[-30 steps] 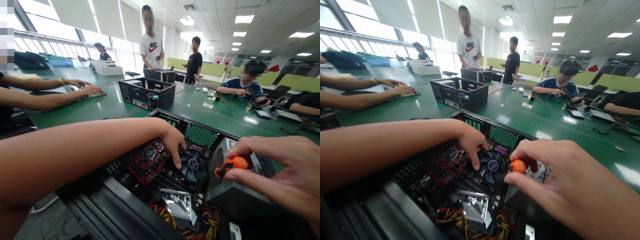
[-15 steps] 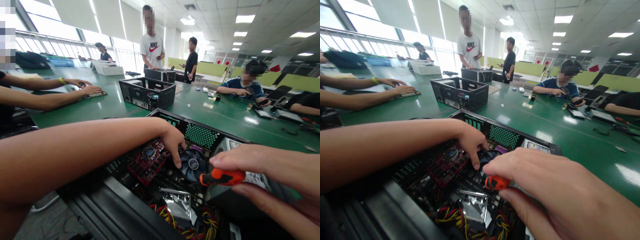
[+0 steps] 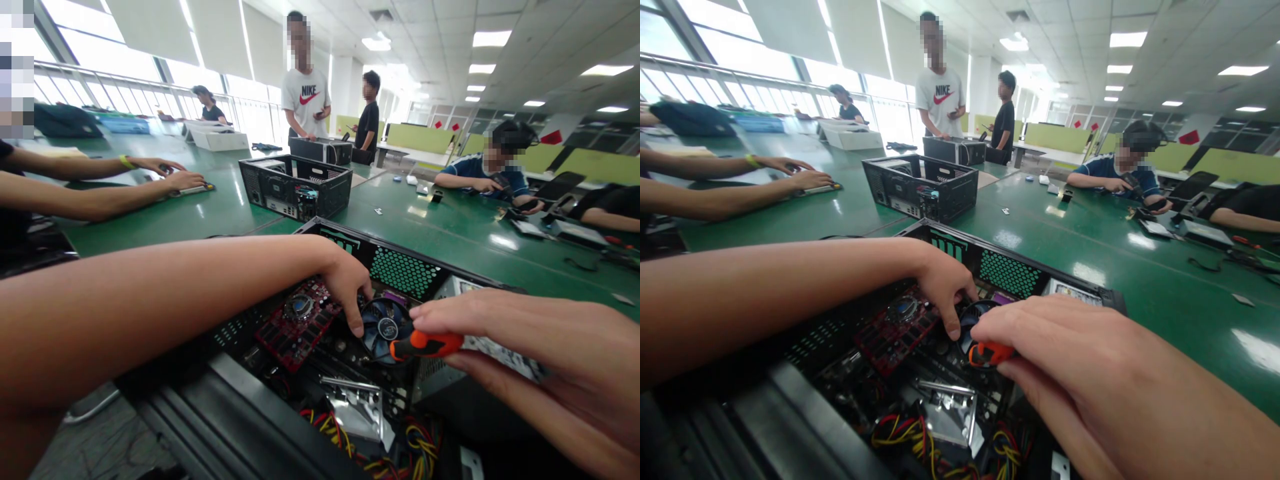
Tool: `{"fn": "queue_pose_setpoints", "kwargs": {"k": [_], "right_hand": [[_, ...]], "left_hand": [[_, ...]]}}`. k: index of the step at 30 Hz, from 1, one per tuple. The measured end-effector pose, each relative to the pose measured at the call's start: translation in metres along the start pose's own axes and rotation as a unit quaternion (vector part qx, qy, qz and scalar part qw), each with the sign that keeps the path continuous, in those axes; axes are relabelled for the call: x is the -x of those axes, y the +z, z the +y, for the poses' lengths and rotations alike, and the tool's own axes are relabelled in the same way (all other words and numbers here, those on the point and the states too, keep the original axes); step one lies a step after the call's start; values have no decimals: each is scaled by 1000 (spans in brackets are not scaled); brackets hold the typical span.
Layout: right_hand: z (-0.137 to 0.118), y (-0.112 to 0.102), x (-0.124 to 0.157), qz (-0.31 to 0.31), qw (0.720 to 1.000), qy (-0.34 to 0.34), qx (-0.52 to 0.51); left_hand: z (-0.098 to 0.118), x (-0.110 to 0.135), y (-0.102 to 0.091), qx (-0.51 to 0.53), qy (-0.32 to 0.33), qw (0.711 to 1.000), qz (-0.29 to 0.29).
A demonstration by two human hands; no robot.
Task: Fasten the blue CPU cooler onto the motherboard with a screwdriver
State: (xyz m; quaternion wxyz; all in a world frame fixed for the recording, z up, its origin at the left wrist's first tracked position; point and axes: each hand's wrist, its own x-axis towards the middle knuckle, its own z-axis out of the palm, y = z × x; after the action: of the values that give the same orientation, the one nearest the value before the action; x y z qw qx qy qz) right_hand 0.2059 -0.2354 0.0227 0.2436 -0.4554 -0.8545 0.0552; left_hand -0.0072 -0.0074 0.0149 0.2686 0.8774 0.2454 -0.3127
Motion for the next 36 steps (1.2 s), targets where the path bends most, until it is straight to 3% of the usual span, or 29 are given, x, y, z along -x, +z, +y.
{"fn": "queue_pose_setpoints", "kwargs": {"k": [10, 16, 22, 31, 36], "right_hand": [[-4, -2, -8, -23, 999, -24, 25], [13, 10, 18, 48, 998, 24, -12], [35, 14, 39, 48, 999, 22, -6], [11, 6, 1, 34, 999, -3, 2], [-1, -2, -7, 4, 997, -21, 70]], "left_hand": [[-1, 0, 0, -3, 1, 1000, -8], [0, 0, -1, 1, -5, 1000, -9], [1, -1, -1, 1, -8, 1000, 5], [1, -3, -1, 15, -3, 1000, 6], [1, -3, 0, 20, 1, 1000, 19]]}}
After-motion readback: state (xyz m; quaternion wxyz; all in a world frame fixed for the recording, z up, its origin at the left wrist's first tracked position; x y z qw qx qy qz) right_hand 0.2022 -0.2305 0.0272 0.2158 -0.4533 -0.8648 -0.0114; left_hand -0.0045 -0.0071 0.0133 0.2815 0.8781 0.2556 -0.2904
